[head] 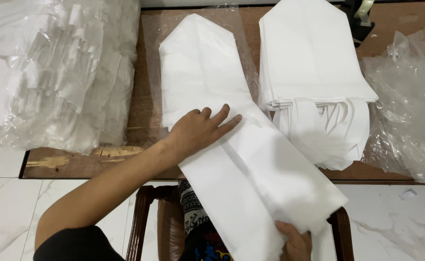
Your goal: The person folds white garments by hand and places them into a clear plastic bag on a wooden table. They repeatedly pick up garments from a stack, fold them, and insert them into the bag, smoothing the contents as they go.
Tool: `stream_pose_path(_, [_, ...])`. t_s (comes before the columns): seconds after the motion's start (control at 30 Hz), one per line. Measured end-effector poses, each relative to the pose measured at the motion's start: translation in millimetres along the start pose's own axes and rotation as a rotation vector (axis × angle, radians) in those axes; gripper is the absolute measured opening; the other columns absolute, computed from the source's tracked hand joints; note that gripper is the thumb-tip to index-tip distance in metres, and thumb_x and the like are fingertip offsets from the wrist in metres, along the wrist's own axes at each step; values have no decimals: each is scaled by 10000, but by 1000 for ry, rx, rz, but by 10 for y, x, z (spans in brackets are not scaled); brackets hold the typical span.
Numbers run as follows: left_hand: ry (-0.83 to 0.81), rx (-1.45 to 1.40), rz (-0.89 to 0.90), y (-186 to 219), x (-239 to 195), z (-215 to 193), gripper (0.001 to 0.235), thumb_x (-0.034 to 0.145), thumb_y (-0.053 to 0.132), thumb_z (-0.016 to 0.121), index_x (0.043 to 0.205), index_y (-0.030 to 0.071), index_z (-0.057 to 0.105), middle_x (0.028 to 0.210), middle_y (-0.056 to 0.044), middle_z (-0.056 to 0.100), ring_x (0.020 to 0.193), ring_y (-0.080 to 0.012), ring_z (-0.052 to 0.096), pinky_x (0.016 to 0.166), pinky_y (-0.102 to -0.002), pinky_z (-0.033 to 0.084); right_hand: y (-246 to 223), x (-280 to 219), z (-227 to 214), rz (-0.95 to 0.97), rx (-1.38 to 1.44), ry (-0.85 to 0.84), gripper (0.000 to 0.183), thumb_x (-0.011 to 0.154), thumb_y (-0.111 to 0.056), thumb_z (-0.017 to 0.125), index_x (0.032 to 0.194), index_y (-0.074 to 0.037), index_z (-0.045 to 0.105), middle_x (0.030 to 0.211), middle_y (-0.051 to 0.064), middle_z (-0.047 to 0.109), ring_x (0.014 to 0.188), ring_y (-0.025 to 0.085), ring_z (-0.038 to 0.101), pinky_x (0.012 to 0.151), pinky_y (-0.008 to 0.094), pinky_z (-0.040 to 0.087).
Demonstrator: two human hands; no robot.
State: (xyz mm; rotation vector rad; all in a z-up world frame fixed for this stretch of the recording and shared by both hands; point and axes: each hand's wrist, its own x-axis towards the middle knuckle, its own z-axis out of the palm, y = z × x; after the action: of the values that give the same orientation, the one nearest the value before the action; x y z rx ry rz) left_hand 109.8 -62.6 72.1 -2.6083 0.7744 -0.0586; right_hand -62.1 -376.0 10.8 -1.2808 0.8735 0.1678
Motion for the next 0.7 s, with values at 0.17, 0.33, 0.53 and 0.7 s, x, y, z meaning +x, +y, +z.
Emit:
stream_pose_path(0.17, [298, 135, -50, 186, 36, 99, 771, 809, 93, 626, 1516, 247, 359, 1450, -44, 485, 658, -163, 590, 481, -275, 450, -206, 171, 1060, 260, -102, -283, 303, 908, -95, 647, 667, 4, 493, 501, 66, 427, 387, 288, 493, 311, 410, 376])
stream_pose_path(0.33, [62, -143, -41, 165, -112, -461, 774, 806, 23, 691, 1511, 122, 388, 1443, -181, 485, 957, -327, 683, 762, -419, 570, -464, 2, 2055, 125, 422, -471, 403, 903, -29, 595, 1305, -65, 572, 1190, 162, 644, 1071, 318, 615, 970, 522, 523])
stream_pose_path(0.53, [294, -198, -115, 268, -215, -450, 553, 854, 82, 649, 1398, 103, 549, 1348, -194, 569, 887, -378, 690, 689, -459, 547, -91, 543, 2820, 177, 526, -470, 305, 928, -181, 577, 1220, -93, 563, 1129, 91, 607, 1069, 247, 585, 994, 457, 458])
stream_pose_path(0.7, [496, -153, -165, 352, -231, -295, 434, 889, 105, 624, 1323, 99, 617, 1240, -192, 616, 734, -362, 667, 596, -432, 510, -611, 520, 3106, 393, 381, -478, 551, 868, -382, 617, 1302, -72, 481, 1213, 92, 559, 1162, 230, 565, 1050, 407, 422])
